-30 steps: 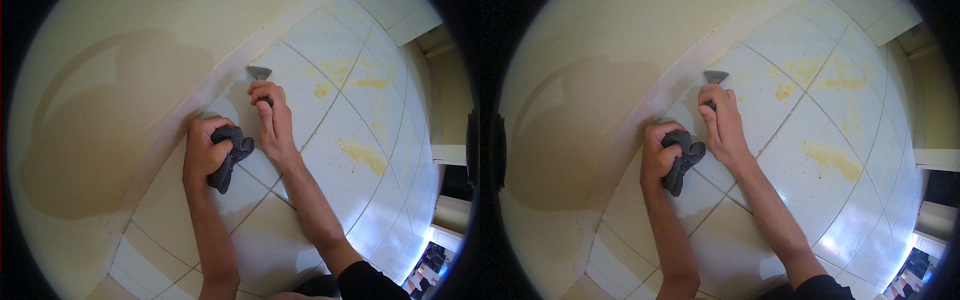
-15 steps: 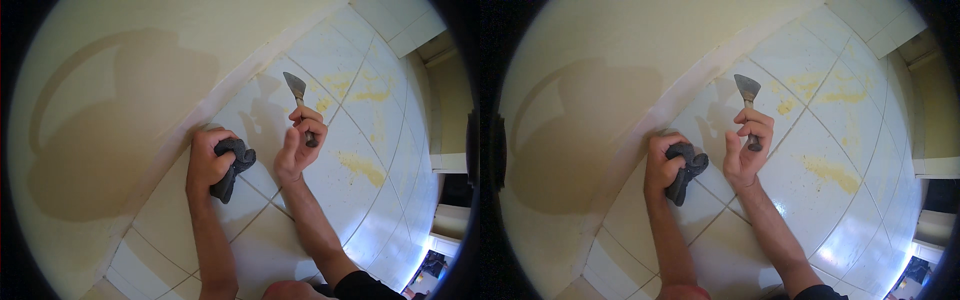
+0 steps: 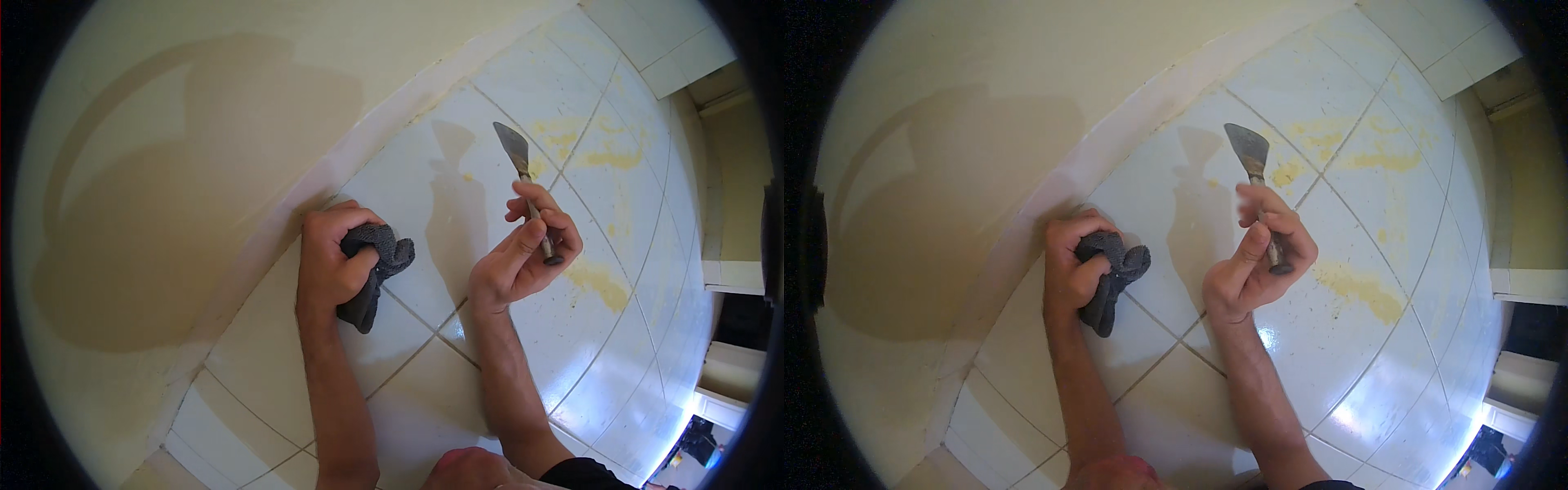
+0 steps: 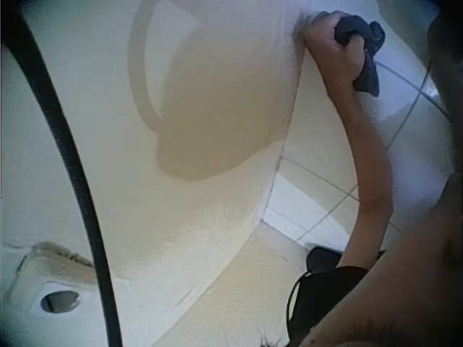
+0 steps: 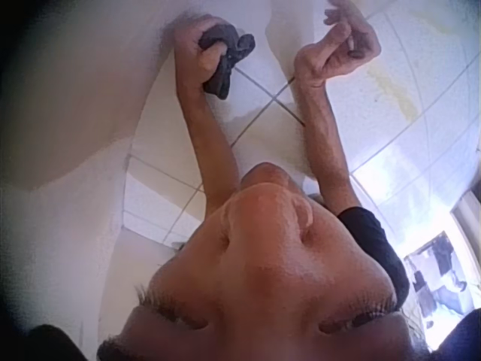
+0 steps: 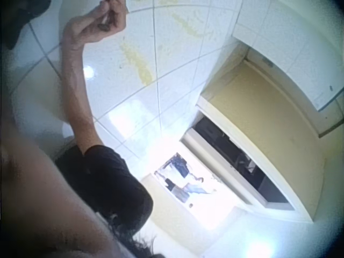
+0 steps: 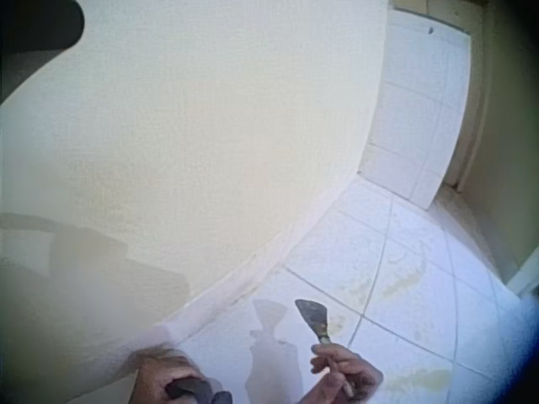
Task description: The person scrapes debris from the seams between floor tiles using a putty knife and wipes the area with a cloth.
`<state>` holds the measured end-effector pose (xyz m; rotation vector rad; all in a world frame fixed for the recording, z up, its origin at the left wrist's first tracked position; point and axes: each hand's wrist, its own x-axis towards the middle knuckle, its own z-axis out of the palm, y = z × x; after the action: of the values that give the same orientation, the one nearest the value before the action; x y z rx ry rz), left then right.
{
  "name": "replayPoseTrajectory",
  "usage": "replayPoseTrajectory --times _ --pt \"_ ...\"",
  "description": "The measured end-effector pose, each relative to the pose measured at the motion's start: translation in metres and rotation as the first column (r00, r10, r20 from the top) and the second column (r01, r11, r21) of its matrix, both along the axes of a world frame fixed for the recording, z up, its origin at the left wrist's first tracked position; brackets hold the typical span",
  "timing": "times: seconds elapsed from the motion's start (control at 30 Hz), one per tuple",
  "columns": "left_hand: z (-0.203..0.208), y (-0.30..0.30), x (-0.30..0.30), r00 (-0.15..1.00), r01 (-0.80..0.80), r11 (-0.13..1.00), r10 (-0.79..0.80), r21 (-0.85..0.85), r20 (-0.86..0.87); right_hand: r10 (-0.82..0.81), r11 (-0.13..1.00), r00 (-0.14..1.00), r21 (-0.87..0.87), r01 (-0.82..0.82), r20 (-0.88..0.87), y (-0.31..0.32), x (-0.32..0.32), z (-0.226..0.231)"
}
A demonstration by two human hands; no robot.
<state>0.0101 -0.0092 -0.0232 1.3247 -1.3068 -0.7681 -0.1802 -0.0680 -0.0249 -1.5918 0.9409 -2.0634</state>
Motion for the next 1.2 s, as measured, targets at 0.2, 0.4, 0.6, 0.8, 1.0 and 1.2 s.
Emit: replayPoseTrajectory --times 0.2,0.4,0.6,0.8,1.0,1.2 --pt "-0.002 0.0 0.001 0.999 0.004 0.999 -0.006 -0.04 -0.042 0.064 0.996 0.997 0.064 -0.067 0.053 -0.003 0.003 0.006" --pt "0.003 0.001 0.005 0.994 0.051 0.998 -0.047 0.041 -0.095 0.112 0.986 0.992 0.119 -0.118 0.054 -0.001 0.005 0.002" --pt "0.013 0.008 0.012 0.952 0.097 0.993 -0.072 0.07 -0.298 0.075 0.967 0.996 0.239 -0.083 0.045 -0.001 0.005 0.007" --pt "0.011 0.009 0.014 0.95 0.157 0.977 -0.11 0.142 -0.292 0.061 0.967 0.997 0.246 -0.069 0.042 -0.001 0.001 0.007" --pt "0.023 0.012 0.016 0.939 0.219 0.954 -0.149 0.205 -0.311 0.045 0.939 0.999 0.341 -0.035 -0.021 -0.001 0.004 0.006" --pt "0.074 0.015 0.001 0.891 -0.105 0.975 0.003 0.198 0.455 0.049 0.942 0.999 0.331 -0.05 0.012 -0.002 0.002 0.008"
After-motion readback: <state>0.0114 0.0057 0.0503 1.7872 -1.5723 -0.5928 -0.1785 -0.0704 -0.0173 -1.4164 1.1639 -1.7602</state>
